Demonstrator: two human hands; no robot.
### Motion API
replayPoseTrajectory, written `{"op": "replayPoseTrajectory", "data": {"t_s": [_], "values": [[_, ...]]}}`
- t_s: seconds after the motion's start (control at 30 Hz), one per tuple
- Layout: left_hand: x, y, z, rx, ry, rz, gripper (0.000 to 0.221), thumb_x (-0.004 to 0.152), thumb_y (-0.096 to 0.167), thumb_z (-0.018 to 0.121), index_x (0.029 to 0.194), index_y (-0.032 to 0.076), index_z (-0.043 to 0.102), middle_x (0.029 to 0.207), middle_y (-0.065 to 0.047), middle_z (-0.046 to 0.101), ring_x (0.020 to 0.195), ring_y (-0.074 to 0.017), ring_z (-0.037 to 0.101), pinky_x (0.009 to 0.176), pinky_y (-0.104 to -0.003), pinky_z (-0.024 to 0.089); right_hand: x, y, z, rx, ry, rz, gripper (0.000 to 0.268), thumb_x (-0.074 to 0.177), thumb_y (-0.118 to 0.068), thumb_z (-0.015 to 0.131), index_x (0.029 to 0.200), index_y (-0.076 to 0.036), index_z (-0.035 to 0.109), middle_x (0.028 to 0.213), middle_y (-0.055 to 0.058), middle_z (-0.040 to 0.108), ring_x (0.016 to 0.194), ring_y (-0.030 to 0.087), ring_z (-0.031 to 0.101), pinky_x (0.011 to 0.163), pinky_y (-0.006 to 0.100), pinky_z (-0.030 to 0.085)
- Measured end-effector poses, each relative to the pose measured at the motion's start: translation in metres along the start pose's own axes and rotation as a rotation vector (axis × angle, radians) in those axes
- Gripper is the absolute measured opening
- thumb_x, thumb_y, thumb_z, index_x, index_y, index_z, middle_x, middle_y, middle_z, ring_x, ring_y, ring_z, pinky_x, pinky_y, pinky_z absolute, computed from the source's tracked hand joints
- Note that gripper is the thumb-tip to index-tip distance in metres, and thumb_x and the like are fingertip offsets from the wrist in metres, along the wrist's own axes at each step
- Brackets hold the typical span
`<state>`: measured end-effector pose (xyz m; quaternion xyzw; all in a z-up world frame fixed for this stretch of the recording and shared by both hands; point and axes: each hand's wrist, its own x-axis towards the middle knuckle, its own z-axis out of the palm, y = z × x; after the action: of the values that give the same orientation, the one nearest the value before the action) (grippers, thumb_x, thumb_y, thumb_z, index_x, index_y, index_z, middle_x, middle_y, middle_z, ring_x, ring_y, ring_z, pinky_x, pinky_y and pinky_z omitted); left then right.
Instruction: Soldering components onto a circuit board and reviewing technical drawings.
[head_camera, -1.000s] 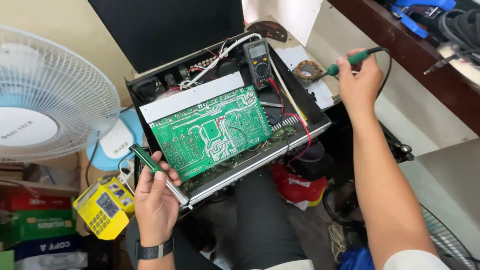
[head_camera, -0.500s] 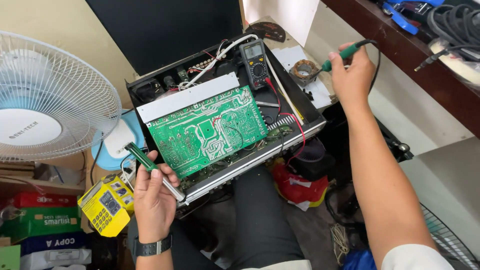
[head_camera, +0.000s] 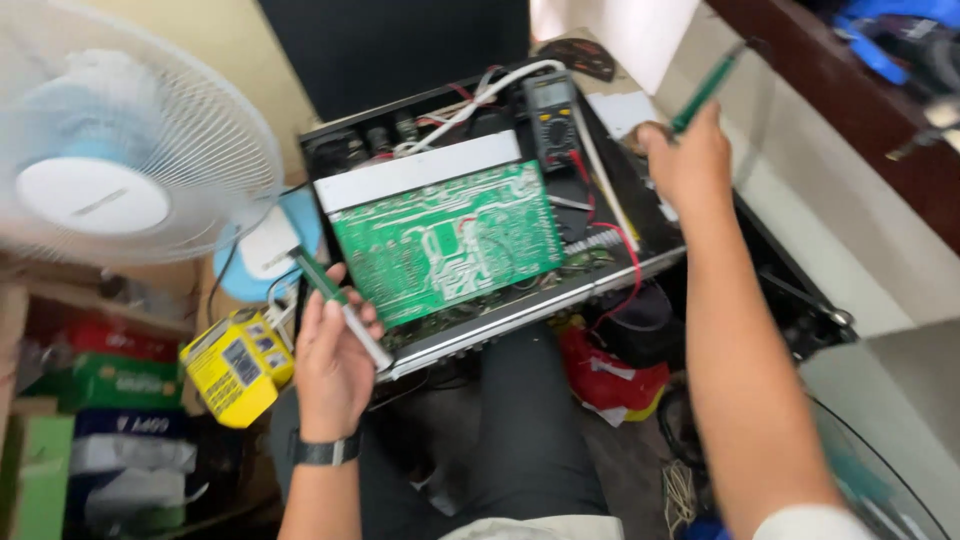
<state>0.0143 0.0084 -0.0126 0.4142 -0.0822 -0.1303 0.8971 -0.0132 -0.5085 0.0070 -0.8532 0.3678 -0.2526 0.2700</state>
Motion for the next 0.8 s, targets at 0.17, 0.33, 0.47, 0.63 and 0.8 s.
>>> {"op": "replayPoseTrajectory", "data": {"t_s": [0.17, 0.33, 0.47, 0.63, 0.8], "values": [[0.000, -0.020, 0.023, 0.161, 0.099, 0.155, 0.054, 0.113, 0.010, 0.070, 0.166, 0.007, 0.060, 0.140, -0.004, 0.073, 0.108, -0.0140, 0.071, 0.101, -0.034, 0.067, -0.185, -0.123, -0.021, 0.310, 0.067, -0.607, 0.032, 0.109, -0.005, 0.070, 0.141, -0.002, 0.075, 0.126, 0.032, 0.078, 0.121, 0.058, 0.073, 0.101, 0.064, 0.059], [0.002, -0.040, 0.049, 0.438, -0.031, 0.335, 0.053, 0.106, 0.005, 0.085, 0.157, 0.006, 0.071, 0.142, -0.014, 0.080, 0.130, -0.0244, 0.078, 0.113, -0.047, 0.065, -0.253, -0.163, 0.020, 0.396, -0.364, -0.902, 0.051, 0.105, -0.004, 0.074, 0.156, 0.002, 0.069, 0.130, 0.029, 0.080, 0.121, 0.052, 0.077, 0.101, 0.058, 0.063], [-0.012, -0.019, 0.052, 0.702, 0.037, 0.399, 0.082, 0.102, 0.020, 0.094, 0.174, 0.009, 0.055, 0.146, -0.017, 0.078, 0.116, -0.0224, 0.076, 0.095, -0.035, 0.065, -0.204, -0.141, 0.058, 0.209, -0.378, -0.908, 0.032, 0.114, -0.003, 0.069, 0.145, -0.001, 0.077, 0.123, 0.027, 0.078, 0.123, 0.053, 0.073, 0.109, 0.060, 0.057], [-0.082, 0.030, 0.010, 0.735, 0.008, 0.229, 0.051, 0.112, 0.027, 0.078, 0.159, 0.013, 0.066, 0.141, -0.003, 0.079, 0.110, -0.0089, 0.072, 0.100, -0.030, 0.063, -0.128, -0.074, 0.086, -0.437, -0.320, -0.847, 0.037, 0.116, -0.045, 0.075, 0.126, -0.011, 0.084, 0.106, 0.024, 0.082, 0.106, 0.050, 0.074, 0.086, 0.058, 0.056], [-0.151, 0.058, -0.055, 0.749, 0.228, 0.121, 0.033, 0.111, 0.032, 0.078, 0.137, 0.013, 0.082, 0.125, -0.001, 0.087, 0.104, -0.0049, 0.074, 0.098, -0.026, 0.060, -0.023, 0.060, 0.210, 0.071, -0.524, -0.655, 0.048, 0.118, -0.013, 0.097, 0.150, 0.013, 0.073, 0.120, 0.033, 0.077, 0.101, 0.044, 0.074, 0.085, 0.055, 0.057]]}}
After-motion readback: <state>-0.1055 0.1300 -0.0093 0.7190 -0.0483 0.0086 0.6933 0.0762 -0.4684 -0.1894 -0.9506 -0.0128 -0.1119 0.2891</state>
